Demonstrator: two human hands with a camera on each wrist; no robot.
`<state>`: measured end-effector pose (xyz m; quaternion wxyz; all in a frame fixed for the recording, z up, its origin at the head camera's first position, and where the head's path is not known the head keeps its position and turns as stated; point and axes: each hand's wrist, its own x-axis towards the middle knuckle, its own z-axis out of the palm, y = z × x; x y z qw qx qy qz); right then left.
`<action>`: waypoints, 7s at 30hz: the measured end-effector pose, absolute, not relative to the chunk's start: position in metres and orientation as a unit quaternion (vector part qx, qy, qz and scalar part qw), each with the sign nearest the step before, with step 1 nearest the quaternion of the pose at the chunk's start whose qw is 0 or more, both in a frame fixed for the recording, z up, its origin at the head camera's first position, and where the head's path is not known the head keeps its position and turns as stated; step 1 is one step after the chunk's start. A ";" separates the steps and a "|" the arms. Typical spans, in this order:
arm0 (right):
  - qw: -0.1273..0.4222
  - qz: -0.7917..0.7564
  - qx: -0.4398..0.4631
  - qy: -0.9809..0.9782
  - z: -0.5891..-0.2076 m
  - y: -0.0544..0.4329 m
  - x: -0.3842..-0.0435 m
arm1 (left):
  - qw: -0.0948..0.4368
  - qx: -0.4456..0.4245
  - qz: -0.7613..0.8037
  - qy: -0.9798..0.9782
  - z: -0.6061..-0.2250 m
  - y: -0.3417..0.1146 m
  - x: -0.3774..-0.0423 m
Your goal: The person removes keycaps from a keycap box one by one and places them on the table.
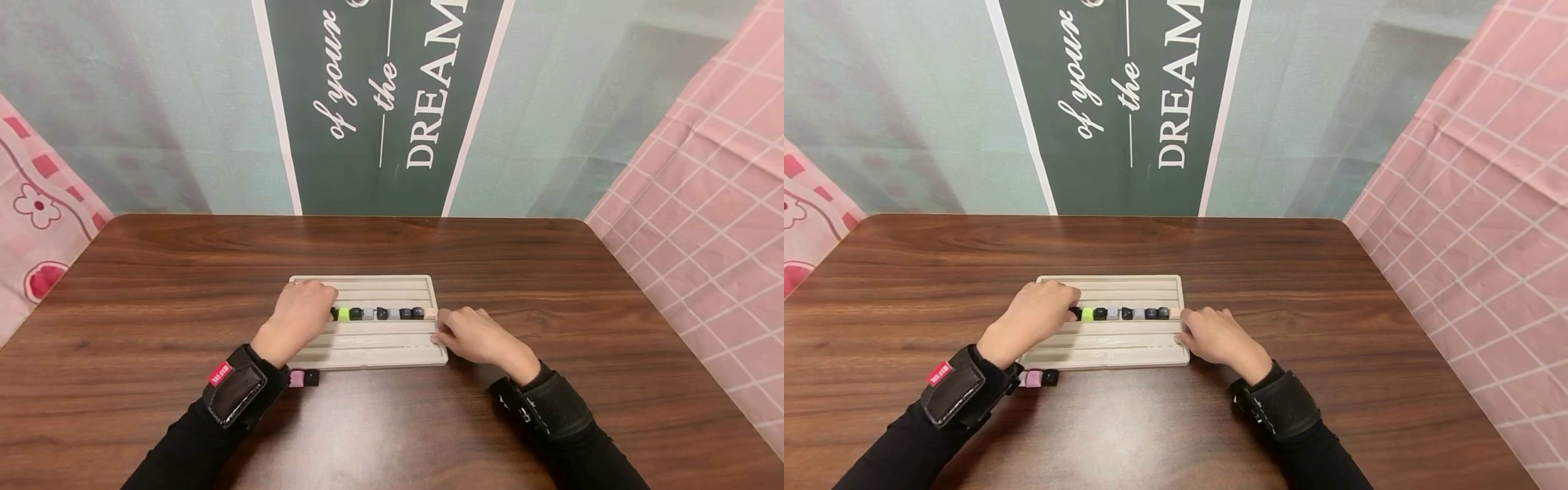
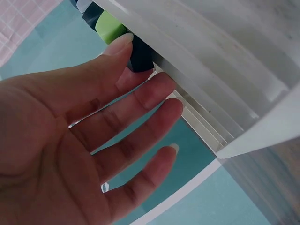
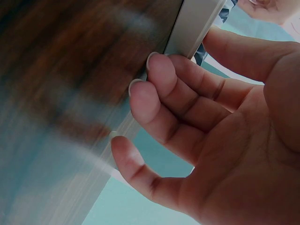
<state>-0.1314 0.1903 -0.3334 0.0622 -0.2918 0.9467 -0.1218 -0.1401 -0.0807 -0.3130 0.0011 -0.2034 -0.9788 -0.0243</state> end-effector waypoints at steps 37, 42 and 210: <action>0.068 -0.116 -0.289 0.948 -0.333 0.189 -0.130 | 0.031 -0.223 -0.004 -0.974 -0.308 -0.089 -0.110; 0.068 -0.114 -0.289 0.948 -0.333 0.189 -0.130 | 0.042 -0.229 -0.006 -0.972 -0.307 -0.088 -0.106; 0.088 -0.127 -0.275 0.949 -0.333 0.191 -0.130 | 0.050 -0.212 -0.077 -0.973 -0.309 -0.069 -0.125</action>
